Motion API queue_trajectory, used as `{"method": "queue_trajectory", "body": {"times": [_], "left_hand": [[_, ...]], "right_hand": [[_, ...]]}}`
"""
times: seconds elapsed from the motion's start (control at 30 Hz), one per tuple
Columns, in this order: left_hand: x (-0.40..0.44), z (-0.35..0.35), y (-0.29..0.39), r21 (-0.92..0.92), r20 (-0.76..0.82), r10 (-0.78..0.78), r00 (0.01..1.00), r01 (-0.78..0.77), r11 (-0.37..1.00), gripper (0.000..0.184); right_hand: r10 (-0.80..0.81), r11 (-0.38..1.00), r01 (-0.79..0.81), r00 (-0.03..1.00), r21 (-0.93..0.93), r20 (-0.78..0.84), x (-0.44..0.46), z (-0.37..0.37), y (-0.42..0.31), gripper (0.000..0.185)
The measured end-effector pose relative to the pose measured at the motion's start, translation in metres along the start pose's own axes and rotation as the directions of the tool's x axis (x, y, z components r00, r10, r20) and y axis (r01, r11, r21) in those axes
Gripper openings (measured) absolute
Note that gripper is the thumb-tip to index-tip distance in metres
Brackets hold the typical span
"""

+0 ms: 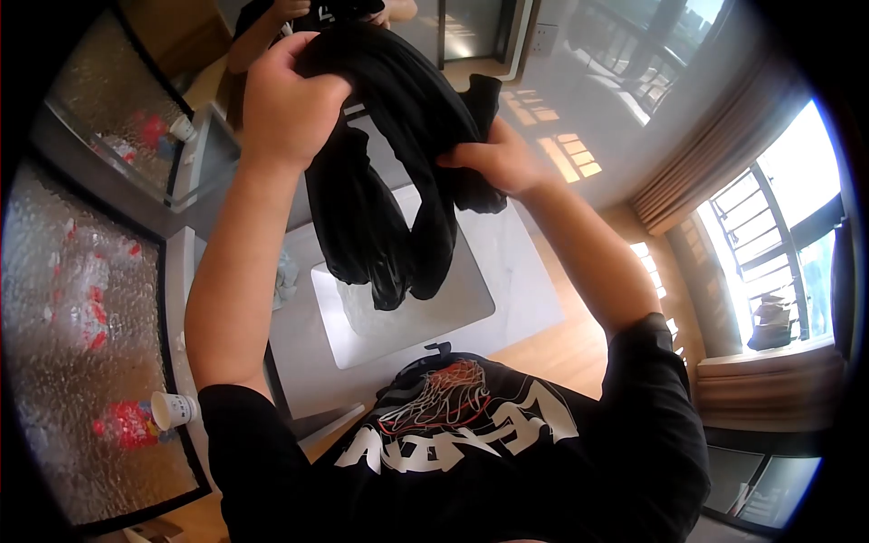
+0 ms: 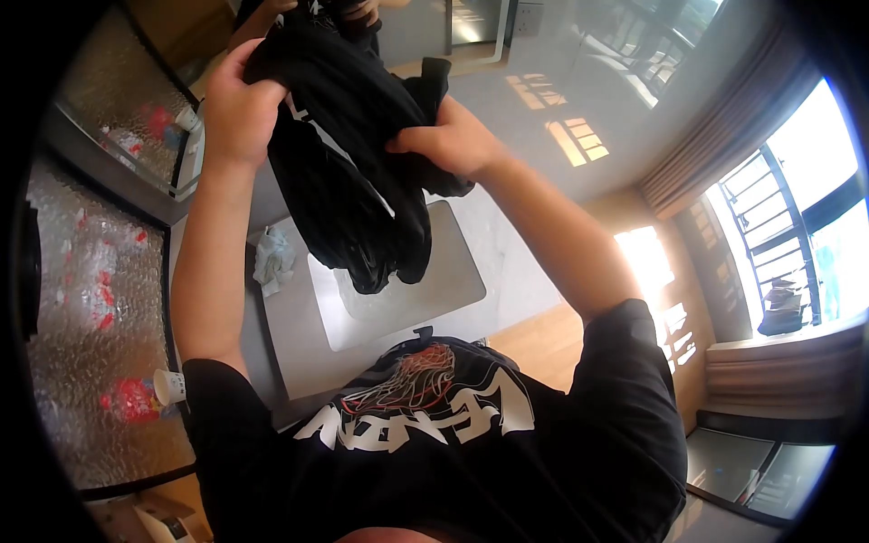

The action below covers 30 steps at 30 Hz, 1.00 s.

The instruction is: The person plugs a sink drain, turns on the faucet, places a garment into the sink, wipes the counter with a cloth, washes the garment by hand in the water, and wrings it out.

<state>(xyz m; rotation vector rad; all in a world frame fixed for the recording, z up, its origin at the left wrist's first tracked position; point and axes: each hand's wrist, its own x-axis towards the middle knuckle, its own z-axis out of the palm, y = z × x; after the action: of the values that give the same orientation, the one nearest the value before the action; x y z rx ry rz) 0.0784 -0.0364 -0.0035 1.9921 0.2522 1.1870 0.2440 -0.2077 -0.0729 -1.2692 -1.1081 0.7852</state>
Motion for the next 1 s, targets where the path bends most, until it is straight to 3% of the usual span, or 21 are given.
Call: {"method": "queue_trajectory", "body": {"times": [0.1,0.2,0.27,0.33,0.4,0.43,0.47,0.5,0.53,0.57,0.6,0.63,0.67,0.7,0.73,0.8,0.9,1.0], "left_hand": [[0.001,-0.004,0.0,0.082,-0.012,-0.009,1.0,0.01,0.997,0.028],[0.001,-0.009,0.003,0.153,-0.025,0.051,0.998,-0.047,0.987,0.028],[0.002,-0.013,0.005,0.141,-0.042,0.072,0.997,-0.065,0.988,0.028],[0.009,-0.02,0.005,0.203,-0.073,0.166,0.983,-0.148,0.968,0.027],[0.014,-0.024,0.014,0.232,-0.088,0.219,0.972,-0.194,0.953,0.026],[0.016,-0.023,0.026,0.228,-0.086,0.225,0.971,-0.201,0.953,0.027],[0.018,-0.02,0.039,0.226,-0.083,0.232,0.969,-0.209,0.952,0.027],[0.019,-0.009,0.057,0.188,-0.185,0.178,0.966,-0.142,0.972,0.022],[0.02,-0.01,0.061,0.231,-0.158,0.188,0.969,-0.149,0.961,0.021],[0.023,-0.01,0.064,0.273,-0.129,0.199,0.971,-0.158,0.949,0.02],[0.024,-0.009,0.067,0.314,-0.099,0.21,0.973,-0.17,0.934,0.019],[0.027,-0.005,0.068,0.307,-0.089,0.244,0.966,-0.206,0.929,0.018],[0.03,0.0,0.068,0.3,-0.081,0.277,0.957,-0.242,0.923,0.017],[0.031,0.003,0.068,0.293,-0.074,0.308,0.948,-0.275,0.916,0.016],[0.026,0.008,0.074,0.341,-0.07,0.312,0.948,-0.271,0.9,0.017],[0.017,0.013,0.086,0.406,-0.066,0.29,0.955,-0.24,0.882,0.017],[0.025,-0.002,0.073,0.394,-0.082,0.151,0.985,-0.108,0.913,0.016],[0.023,-0.006,0.053,0.264,-0.105,0.089,0.991,-0.058,0.963,0.017]], "right_hand": [[0.096,0.952,-0.059,0.989,-0.301,0.111,0.023,-0.033,0.015,0.051],[0.227,0.792,-0.128,0.97,-0.597,0.092,0.009,-0.042,-0.014,0.062],[0.284,0.802,-0.134,0.943,-0.582,0.173,0.0,-0.063,-0.015,0.075],[0.345,0.891,-0.234,0.906,-0.389,0.246,-0.006,-0.096,0.027,0.083],[0.666,0.444,-0.432,0.745,-0.785,-0.033,-0.013,-0.104,0.029,0.088],[0.621,0.124,-0.205,0.779,-0.971,-0.085,-0.014,-0.096,0.036,0.093],[0.61,-0.058,-0.253,0.757,-0.966,-0.234,-0.017,-0.083,0.029,0.089],[0.556,-0.043,-0.281,0.79,-0.959,-0.257,-0.014,-0.077,0.025,0.09],[0.499,-0.026,-0.31,0.82,-0.95,-0.281,-0.011,-0.072,0.022,0.091],[0.25,0.295,-0.2,0.96,-0.934,-0.127,-0.016,-0.062,0.019,0.094],[0.087,0.724,-0.015,0.994,-0.689,0.069,-0.006,-0.062,0.037,0.102],[-0.06,0.928,0.125,0.98,-0.352,0.189,0.001,-0.045,0.029,0.103],[-0.138,0.98,0.16,0.975,-0.115,0.175,-0.007,-0.009,-0.015,0.102],[-0.268,0.951,0.283,0.956,-0.127,0.12,0.009,0.004,-0.004,0.097],[-0.346,0.902,0.348,0.937,-0.256,0.053,0.018,0.018,-0.007,0.089],[-0.304,0.92,0.29,0.953,-0.265,-0.009,0.036,0.03,-0.006,0.072],[-0.094,0.995,0.094,0.996,-0.026,0.014,0.042,0.03,-0.014,0.061],[-0.41,0.912,0.409,0.903,0.033,0.128,0.041,0.044,-0.028,0.058]]}}
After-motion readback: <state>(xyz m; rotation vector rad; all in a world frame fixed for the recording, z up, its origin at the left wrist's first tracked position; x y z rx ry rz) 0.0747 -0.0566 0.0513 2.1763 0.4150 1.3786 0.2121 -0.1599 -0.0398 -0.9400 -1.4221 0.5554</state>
